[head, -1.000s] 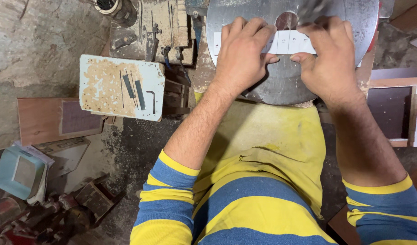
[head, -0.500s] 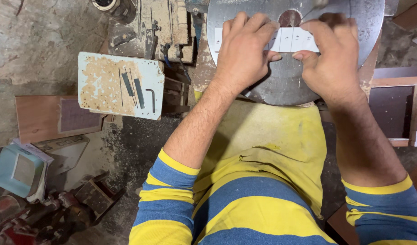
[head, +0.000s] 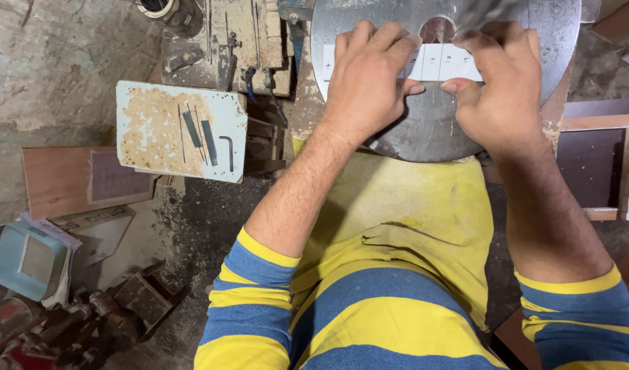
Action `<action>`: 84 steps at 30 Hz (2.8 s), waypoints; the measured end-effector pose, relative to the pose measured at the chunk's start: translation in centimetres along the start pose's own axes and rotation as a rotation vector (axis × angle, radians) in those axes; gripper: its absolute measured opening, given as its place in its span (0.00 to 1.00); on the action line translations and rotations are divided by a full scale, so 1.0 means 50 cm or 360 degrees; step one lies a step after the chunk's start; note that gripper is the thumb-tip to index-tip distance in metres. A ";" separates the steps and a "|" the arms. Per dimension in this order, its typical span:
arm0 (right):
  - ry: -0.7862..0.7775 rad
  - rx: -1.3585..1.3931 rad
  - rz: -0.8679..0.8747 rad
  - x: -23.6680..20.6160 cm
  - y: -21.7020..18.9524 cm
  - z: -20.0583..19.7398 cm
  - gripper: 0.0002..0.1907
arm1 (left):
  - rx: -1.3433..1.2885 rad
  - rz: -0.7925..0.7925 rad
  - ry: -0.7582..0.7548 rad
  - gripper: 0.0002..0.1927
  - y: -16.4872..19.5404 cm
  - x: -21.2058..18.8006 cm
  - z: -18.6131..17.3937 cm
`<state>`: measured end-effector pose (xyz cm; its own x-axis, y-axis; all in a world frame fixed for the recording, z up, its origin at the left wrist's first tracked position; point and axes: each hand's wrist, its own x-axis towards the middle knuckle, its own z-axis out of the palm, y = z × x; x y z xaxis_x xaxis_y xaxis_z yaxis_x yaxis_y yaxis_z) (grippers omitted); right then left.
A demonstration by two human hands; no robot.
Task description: The person cuts small white rectangular blanks on a scroll saw, guiding each piece by hand along marked pencil lines on the saw table. They rotate and reposition each piece to make multiple cuts, briefly reach to the side at one point, and continue cutting successive pieces one after another.
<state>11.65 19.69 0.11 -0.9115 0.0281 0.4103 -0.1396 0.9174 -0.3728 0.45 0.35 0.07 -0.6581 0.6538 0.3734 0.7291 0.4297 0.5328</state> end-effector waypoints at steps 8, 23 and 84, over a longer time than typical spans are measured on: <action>0.0025 0.0013 -0.0001 -0.002 0.003 0.002 0.22 | 0.0003 -0.0002 -0.0017 0.29 -0.002 0.003 0.005; 0.0047 -0.0031 -0.0019 0.003 0.000 0.003 0.21 | -0.0004 -0.0041 -0.0030 0.29 0.009 0.002 -0.005; 0.0014 0.0025 0.0015 0.014 0.022 0.008 0.20 | 0.0048 -0.0010 -0.0002 0.28 -0.010 0.032 0.005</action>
<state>10.73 20.56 -0.34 -0.9094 0.0401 0.4139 -0.1371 0.9108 -0.3895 -0.92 1.34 0.21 -0.6623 0.6518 0.3694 0.7305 0.4522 0.5118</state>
